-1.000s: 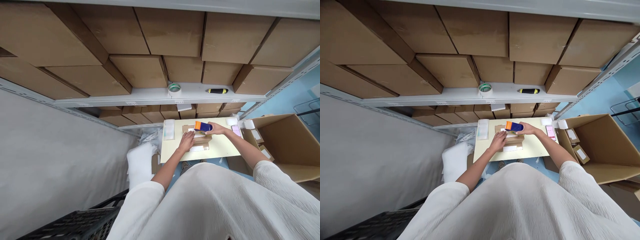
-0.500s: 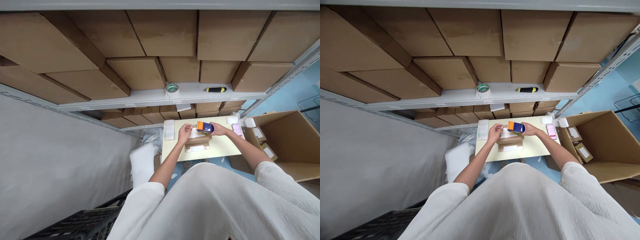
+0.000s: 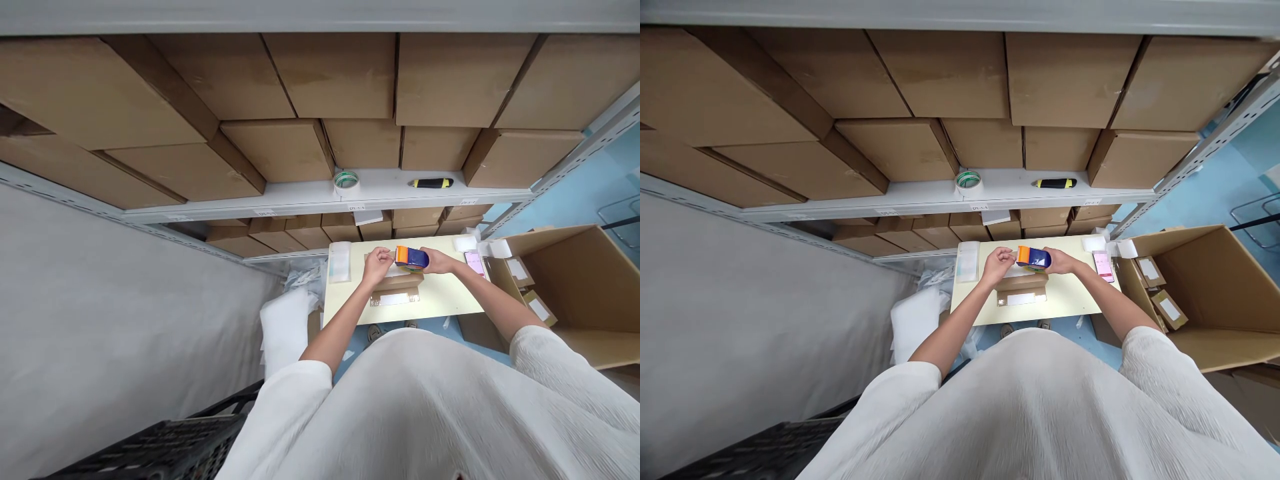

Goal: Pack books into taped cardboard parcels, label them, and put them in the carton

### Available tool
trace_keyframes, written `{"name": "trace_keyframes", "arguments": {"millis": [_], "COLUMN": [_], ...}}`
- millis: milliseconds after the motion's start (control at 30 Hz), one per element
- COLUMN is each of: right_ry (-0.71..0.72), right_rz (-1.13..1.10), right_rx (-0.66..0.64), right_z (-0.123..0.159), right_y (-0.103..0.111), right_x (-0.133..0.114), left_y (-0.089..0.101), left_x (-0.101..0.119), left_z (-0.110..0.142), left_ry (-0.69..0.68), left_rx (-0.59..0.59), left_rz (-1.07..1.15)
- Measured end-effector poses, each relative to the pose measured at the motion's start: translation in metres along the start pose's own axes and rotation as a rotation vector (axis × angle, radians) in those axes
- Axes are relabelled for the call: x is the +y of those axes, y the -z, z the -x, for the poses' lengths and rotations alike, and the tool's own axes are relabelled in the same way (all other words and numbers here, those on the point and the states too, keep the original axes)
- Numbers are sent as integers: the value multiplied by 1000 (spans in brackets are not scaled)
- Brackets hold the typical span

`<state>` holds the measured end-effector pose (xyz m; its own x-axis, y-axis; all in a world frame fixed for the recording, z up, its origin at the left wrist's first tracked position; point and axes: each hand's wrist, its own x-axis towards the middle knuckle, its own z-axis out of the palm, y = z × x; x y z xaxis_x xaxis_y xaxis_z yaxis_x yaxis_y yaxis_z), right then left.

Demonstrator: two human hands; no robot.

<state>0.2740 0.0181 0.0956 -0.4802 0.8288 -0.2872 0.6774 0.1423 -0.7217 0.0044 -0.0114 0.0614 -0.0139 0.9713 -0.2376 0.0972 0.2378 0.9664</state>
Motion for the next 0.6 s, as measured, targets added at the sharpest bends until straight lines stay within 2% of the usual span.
{"name": "trace_keyframes", "arguments": {"millis": [233, 433, 600], "right_ry": [13, 34, 9], "right_rz": [-19, 8, 101], "right_rx": [-23, -73, -112], "right_z": [1, 1, -4], "right_y": [0, 3, 3], "right_x": [4, -17, -33], "left_y": [-2, 1, 6], "left_x": [5, -4, -16], "left_z": [3, 8, 4], "left_ry": [44, 55, 115], "left_rx": [71, 202, 254], "left_rz": [95, 11, 86]}}
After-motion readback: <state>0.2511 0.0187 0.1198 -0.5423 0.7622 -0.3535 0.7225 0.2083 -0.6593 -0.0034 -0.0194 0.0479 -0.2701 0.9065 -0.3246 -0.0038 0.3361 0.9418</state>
